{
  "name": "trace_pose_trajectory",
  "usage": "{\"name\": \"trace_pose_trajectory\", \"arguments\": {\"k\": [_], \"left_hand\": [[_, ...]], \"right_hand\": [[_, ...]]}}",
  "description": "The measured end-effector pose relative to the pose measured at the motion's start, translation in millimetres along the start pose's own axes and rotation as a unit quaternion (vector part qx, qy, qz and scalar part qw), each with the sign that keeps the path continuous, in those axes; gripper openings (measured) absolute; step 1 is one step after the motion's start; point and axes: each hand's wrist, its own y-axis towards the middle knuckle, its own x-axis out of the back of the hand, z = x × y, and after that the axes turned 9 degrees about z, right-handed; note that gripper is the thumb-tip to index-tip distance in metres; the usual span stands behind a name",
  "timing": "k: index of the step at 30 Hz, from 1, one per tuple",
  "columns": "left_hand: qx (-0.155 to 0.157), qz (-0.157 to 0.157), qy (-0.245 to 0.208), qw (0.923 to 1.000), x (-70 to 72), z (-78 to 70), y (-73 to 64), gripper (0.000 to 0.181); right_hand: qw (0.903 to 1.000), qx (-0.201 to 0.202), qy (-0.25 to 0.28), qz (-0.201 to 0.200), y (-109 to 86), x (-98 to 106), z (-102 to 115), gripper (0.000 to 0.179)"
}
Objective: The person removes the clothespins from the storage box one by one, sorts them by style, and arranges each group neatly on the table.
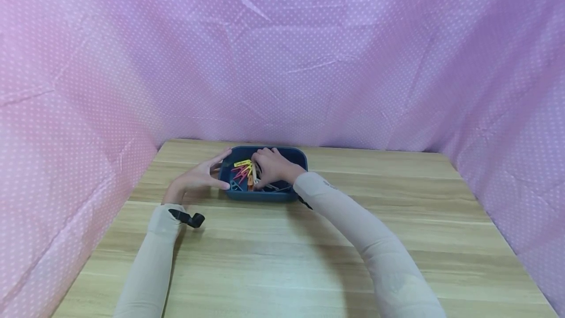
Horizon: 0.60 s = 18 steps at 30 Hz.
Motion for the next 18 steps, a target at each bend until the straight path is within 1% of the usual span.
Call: {"name": "trace_pose_trajectory", "arguments": {"k": [5,9,13,18], "left_hand": [[0.004,0.0,-0.004,1.0,-0.5,-1.1,0.4,0.111],[0.005,0.002,-0.003,1.0,-0.6,-1.7,1.2,0.111],[0.003,0.001,0.0,1.0,-1.1,-1.0,2.4,0.112],[0.003,-0.003,0.0,1.0,-0.7,-0.6,0.2,0.111]], "right_hand": [[0.9988,0.015,0.04,-0.025,-3.8,7.3,-1.6,0.076],[0.9968,0.027,0.068,-0.034,-11.1,14.8,-1.8,0.079],[0.9945,0.039,0.084,-0.049,-22.7,23.0,-2.5,0.081],[0.9905,0.051,0.09,-0.09,-39.5,34.2,-6.9,0.082]]}}
